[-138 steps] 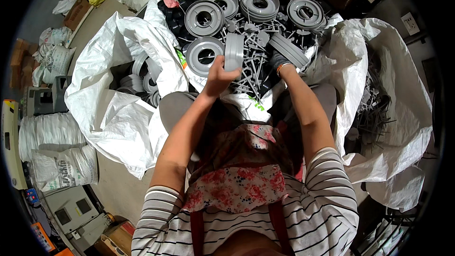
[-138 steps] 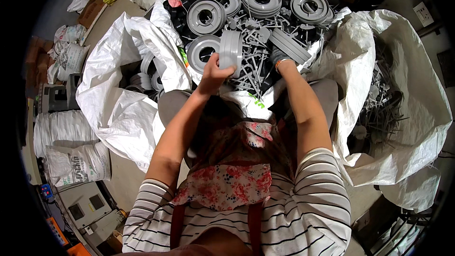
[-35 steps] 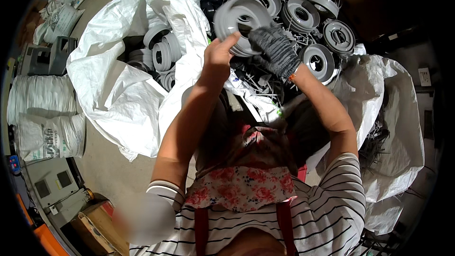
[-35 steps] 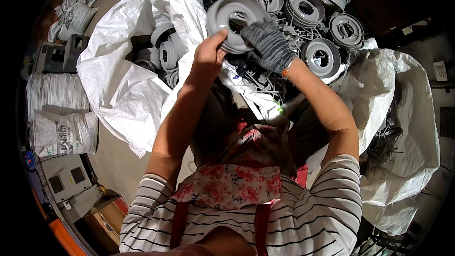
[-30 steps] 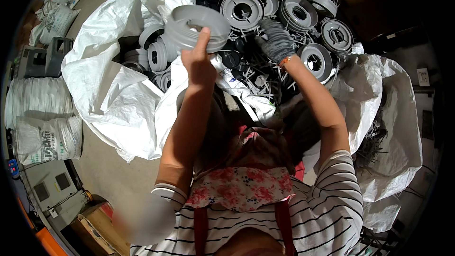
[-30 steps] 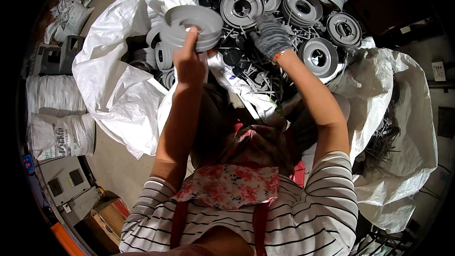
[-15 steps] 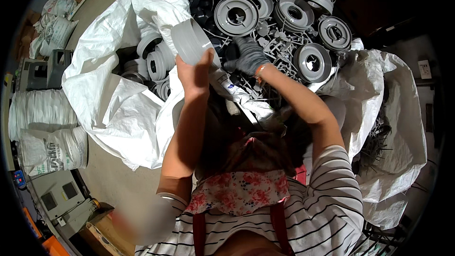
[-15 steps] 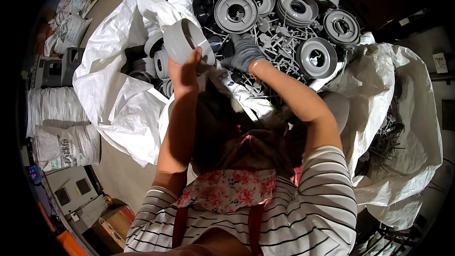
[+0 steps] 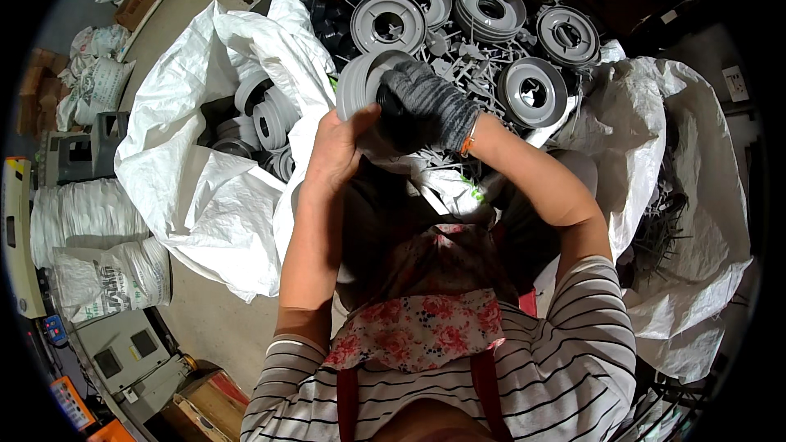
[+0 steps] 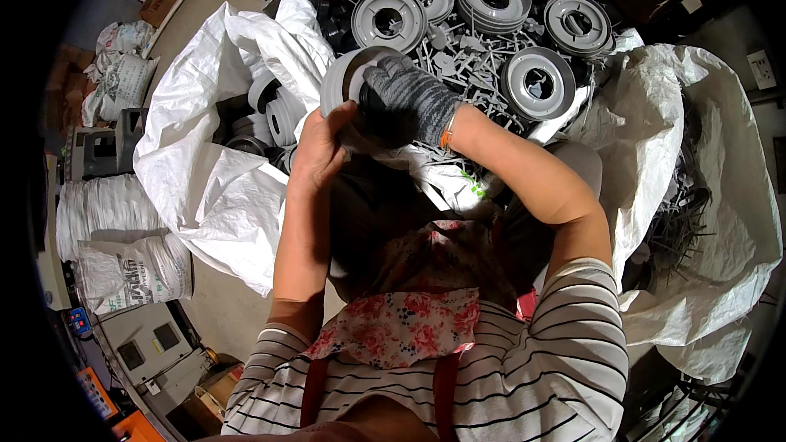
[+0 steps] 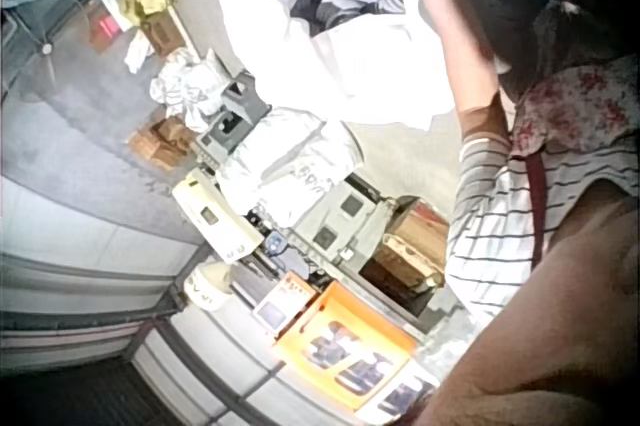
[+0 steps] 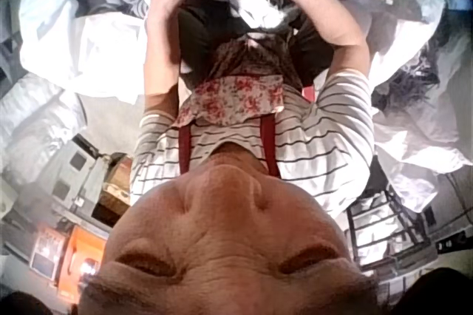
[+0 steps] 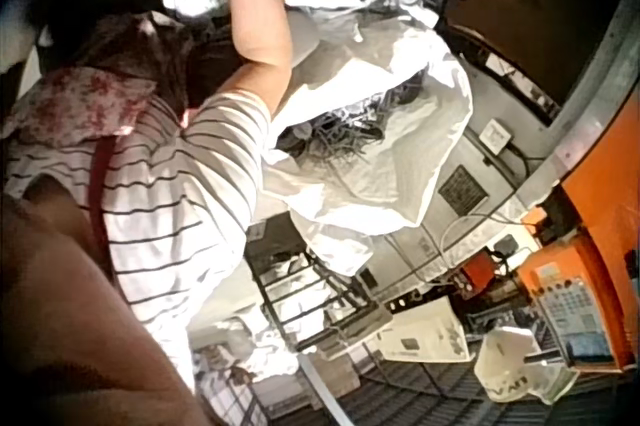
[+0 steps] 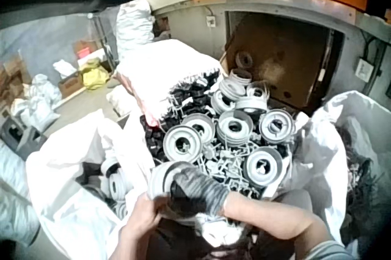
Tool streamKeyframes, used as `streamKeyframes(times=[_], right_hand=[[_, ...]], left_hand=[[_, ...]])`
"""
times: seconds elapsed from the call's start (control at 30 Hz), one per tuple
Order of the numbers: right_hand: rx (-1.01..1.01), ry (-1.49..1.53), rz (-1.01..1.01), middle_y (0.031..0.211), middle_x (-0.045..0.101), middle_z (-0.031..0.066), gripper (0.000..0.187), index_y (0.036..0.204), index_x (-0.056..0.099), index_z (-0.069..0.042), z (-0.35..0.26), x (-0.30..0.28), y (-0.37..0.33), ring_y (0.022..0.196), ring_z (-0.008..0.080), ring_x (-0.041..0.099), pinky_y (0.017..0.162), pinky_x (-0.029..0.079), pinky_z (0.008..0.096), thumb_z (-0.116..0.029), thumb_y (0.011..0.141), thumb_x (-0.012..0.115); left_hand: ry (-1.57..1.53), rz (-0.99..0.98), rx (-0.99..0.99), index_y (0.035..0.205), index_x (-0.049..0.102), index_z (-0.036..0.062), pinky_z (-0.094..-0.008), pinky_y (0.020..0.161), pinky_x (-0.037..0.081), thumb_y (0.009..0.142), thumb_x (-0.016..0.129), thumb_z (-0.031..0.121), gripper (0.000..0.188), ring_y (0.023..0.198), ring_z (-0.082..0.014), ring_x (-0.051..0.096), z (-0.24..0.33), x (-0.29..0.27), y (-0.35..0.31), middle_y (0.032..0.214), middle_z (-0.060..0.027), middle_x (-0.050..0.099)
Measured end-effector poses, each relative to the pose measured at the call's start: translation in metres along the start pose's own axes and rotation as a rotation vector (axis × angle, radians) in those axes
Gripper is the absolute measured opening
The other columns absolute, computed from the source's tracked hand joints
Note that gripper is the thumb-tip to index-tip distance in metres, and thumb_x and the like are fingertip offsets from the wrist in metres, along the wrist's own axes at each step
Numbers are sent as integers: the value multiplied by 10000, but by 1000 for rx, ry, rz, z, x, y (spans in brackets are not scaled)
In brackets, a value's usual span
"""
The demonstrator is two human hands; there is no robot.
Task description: The person sits on the floor and sorts grey circular plastic parts from a large white sack filled with mixed plastic waste. They pick up individual parts, inspect them, and place them into a separate white sack to their left.
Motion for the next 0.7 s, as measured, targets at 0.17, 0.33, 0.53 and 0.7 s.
streamKeyframes(times=[0.17,0.33,0.53,0.7], right_hand=[[246,233,5,1134,549,250,614,1116,544,5,19,15,-7,1065,377,537,921,435,419,-396,677,700],[919,1364,-54,989,638,162,743,1143,531,-18,36,39,-20,911,336,610,830,486,375,-524,641,741],[334,324,-7,1004,636,189,807,1216,496,-2,17,7,-6,935,249,612,810,480,349,-604,704,660],[738,894,-356,1036,603,267,908,1266,411,57,26,23,-5,998,304,597,838,469,377,-566,672,699]], left_hand=[[-14,6,4,1019,568,-7,-247,713,448,806,640,102,250,801,-113,556,0,8,-1,898,-33,588],[289,-36,252,1003,563,21,-230,679,435,801,655,95,234,758,-85,539,-1,15,-3,829,2,577],[231,13,238,1012,557,-1,-249,688,440,803,676,128,272,749,-102,546,-7,4,0,820,-15,585],[164,61,186,1018,563,6,-254,712,449,800,674,111,266,762,-110,555,-2,2,-7,827,-26,596]])
Point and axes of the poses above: each hand's wrist, its own y-axis towards the middle knuckle, its own x-axis out of the palm, z = x × y, the point moved 2 cm from there along y, towards the middle knuckle
